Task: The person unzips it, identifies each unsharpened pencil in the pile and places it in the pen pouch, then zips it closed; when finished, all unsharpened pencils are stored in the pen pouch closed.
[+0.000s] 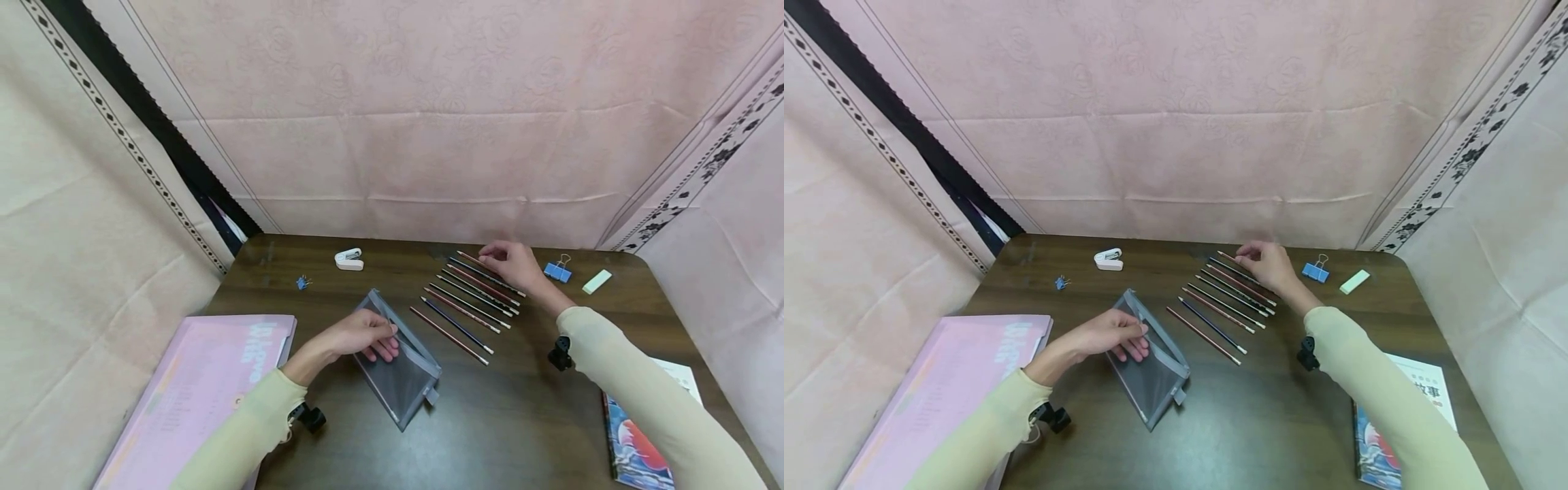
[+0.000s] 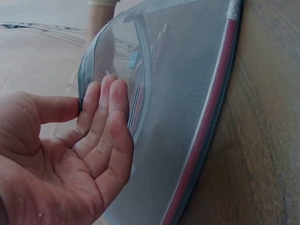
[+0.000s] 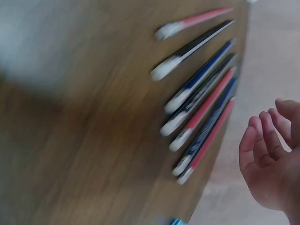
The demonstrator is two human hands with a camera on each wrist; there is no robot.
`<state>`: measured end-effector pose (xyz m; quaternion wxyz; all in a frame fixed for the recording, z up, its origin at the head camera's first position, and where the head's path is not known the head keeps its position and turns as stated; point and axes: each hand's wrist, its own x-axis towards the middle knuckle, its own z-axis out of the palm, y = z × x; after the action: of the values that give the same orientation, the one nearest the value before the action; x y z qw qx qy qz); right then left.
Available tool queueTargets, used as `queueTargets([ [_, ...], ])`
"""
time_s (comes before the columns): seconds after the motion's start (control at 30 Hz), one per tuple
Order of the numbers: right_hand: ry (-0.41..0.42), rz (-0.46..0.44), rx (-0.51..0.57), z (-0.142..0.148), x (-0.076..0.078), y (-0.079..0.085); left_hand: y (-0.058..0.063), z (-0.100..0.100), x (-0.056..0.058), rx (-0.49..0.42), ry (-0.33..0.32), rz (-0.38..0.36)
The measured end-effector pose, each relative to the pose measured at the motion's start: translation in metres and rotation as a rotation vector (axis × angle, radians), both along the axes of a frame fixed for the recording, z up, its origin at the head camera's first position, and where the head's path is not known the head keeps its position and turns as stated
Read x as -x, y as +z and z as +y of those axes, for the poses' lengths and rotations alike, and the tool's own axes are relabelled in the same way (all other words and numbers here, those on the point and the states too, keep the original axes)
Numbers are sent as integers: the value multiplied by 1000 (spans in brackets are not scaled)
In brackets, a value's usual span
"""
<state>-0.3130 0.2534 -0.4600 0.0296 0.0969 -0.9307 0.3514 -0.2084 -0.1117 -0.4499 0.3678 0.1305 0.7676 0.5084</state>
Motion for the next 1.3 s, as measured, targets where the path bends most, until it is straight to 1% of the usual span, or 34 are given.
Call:
queueTargets([
  [0.17,25,47,-209,14,3,-21,0,3,-3,-12,-16,3],
  [0.27,44,59,-279,19,2,-28,-1,3,-5,-17,-22,-1],
  [0.4,70,87,-320,19,-1,-31,-2,2,-6,-21,-10,-3],
  [0.57,78,110,-379,16,-2,-32,-3,2,-5,-25,-13,-4],
  [0.73,74,109,-405,14,-1,-33,-2,3,-4,-22,-18,-2],
  [0.83,80,127,-406,12,1,-32,-1,2,-3,-23,-20,2],
  [0.9,81,150,-390,10,0,-29,-1,2,-3,-22,-20,6],
  [1.0,68,207,-329,4,-4,-20,-1,2,-3,-21,-19,7],
  [1.13,57,254,-165,-16,-16,1,-3,3,-3,-21,-20,6],
  [1.2,66,237,-54,-31,-24,13,-3,2,-2,-20,-22,9],
  [1.3,95,169,123,-54,-39,28,-2,2,-1,-17,-22,12],
])
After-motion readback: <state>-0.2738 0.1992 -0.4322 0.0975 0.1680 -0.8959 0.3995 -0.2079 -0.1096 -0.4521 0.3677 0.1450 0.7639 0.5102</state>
